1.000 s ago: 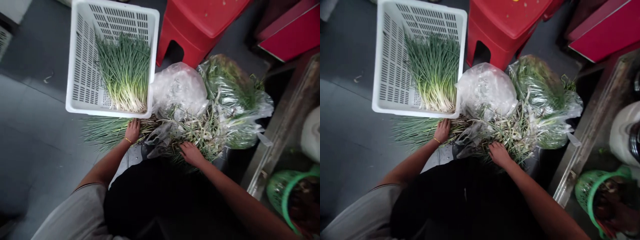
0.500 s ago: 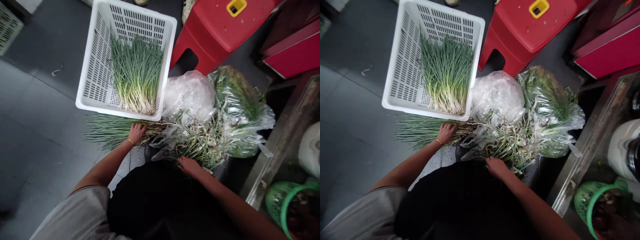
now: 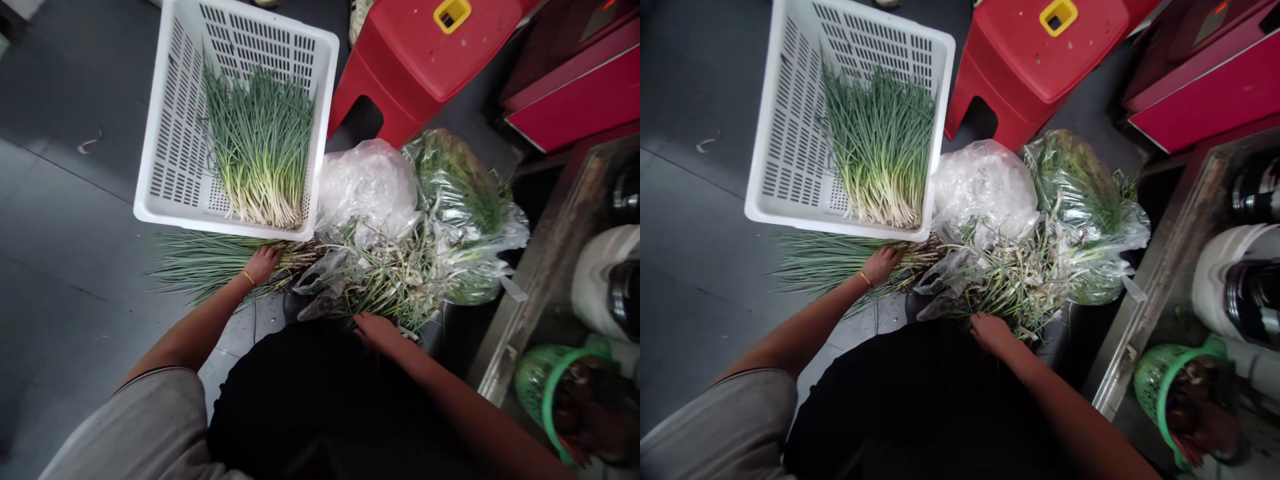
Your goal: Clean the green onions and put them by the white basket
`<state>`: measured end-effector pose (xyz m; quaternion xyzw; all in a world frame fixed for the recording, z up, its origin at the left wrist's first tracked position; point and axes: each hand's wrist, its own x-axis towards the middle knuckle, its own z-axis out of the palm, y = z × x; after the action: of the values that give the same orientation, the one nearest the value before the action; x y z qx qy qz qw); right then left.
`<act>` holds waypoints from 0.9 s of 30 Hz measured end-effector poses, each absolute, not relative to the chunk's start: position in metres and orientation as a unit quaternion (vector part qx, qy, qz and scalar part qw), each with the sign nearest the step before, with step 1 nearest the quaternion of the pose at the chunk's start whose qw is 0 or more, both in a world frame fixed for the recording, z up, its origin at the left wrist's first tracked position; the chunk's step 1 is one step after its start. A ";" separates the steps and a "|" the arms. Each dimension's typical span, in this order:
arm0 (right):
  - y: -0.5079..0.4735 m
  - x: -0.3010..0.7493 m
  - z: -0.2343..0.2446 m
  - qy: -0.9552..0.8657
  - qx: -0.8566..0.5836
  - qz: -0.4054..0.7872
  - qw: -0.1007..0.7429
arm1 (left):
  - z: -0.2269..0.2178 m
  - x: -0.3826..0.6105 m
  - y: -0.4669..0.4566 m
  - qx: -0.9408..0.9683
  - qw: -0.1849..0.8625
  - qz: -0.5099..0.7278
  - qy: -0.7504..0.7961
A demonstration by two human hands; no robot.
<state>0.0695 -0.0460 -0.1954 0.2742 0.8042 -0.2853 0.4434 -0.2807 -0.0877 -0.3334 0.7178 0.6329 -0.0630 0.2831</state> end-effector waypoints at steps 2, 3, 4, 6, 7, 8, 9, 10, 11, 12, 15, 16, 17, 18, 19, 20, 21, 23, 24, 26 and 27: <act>-0.047 0.070 -0.195 0.802 0.274 -0.282 0.449 | -0.335 -0.278 -0.101 0.719 0.270 -0.049 0.638; -0.049 0.069 -0.195 0.801 0.271 -0.283 0.452 | -0.335 -0.277 -0.105 0.720 0.263 -0.044 0.641; -0.050 0.068 -0.195 0.801 0.268 -0.285 0.454 | -0.335 -0.276 -0.106 0.717 0.258 -0.045 0.646; -0.052 0.065 -0.194 0.800 0.261 -0.291 0.455 | -0.333 -0.275 -0.105 0.697 0.255 -0.064 0.667; -0.053 0.063 -0.193 0.800 0.259 -0.294 0.455 | -0.331 -0.276 -0.102 0.683 0.253 -0.081 0.681; -0.053 0.062 -0.193 0.800 0.259 -0.295 0.454 | -0.328 -0.277 -0.100 0.669 0.253 -0.098 0.692; -0.053 0.062 -0.192 0.800 0.261 -0.294 0.453 | -0.325 -0.279 -0.097 0.659 0.256 -0.112 0.698; -0.053 0.062 -0.191 0.800 0.265 -0.293 0.451 | -0.321 -0.283 -0.096 0.652 0.262 -0.120 0.701; -0.052 0.064 -0.190 0.801 0.268 -0.291 0.449 | -0.316 -0.289 -0.095 0.647 0.270 -0.120 0.703; -0.051 0.065 -0.189 0.801 0.272 -0.290 0.448 | -0.311 -0.297 -0.095 0.639 0.280 -0.117 0.706; -0.050 0.070 -0.188 0.795 0.280 -0.288 0.455 | -0.296 -0.324 -0.101 0.595 0.307 -0.096 0.737; -0.050 0.070 -0.188 0.791 0.280 -0.288 0.461 | -0.293 -0.331 -0.104 0.582 0.312 -0.085 0.746; -0.051 0.070 -0.188 0.789 0.279 -0.288 0.465 | -0.291 -0.336 -0.108 0.574 0.313 -0.073 0.753; -0.052 0.068 -0.188 0.788 0.277 -0.289 0.467 | -0.291 -0.338 -0.112 0.574 0.309 -0.057 0.756; -0.053 0.067 -0.189 0.789 0.274 -0.291 0.467 | -0.293 -0.337 -0.116 0.578 0.302 -0.039 0.757; -0.055 0.065 -0.189 0.790 0.271 -0.293 0.465 | -0.297 -0.332 -0.120 0.586 0.292 -0.025 0.756; -0.056 0.063 -0.190 0.792 0.267 -0.295 0.463 | -0.302 -0.325 -0.124 0.595 0.284 -0.015 0.751; -0.059 0.061 -0.191 0.795 0.262 -0.299 0.458 | -0.315 -0.307 -0.129 0.610 0.273 -0.013 0.744; -0.059 0.061 -0.191 0.796 0.260 -0.300 0.456 | -0.322 -0.298 -0.131 0.616 0.269 -0.019 0.740; -0.059 0.062 -0.192 0.797 0.261 -0.299 0.456 | -0.332 -0.282 -0.134 0.626 0.257 -0.036 0.735; -0.059 0.063 -0.192 0.796 0.262 -0.298 0.457 | -0.336 -0.277 -0.134 0.629 0.249 -0.043 0.735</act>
<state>0.0633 -0.0586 -0.1918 0.2620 0.7960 -0.2982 0.4570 -0.2773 -0.1340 -0.3356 0.6288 0.7353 -0.0431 0.2493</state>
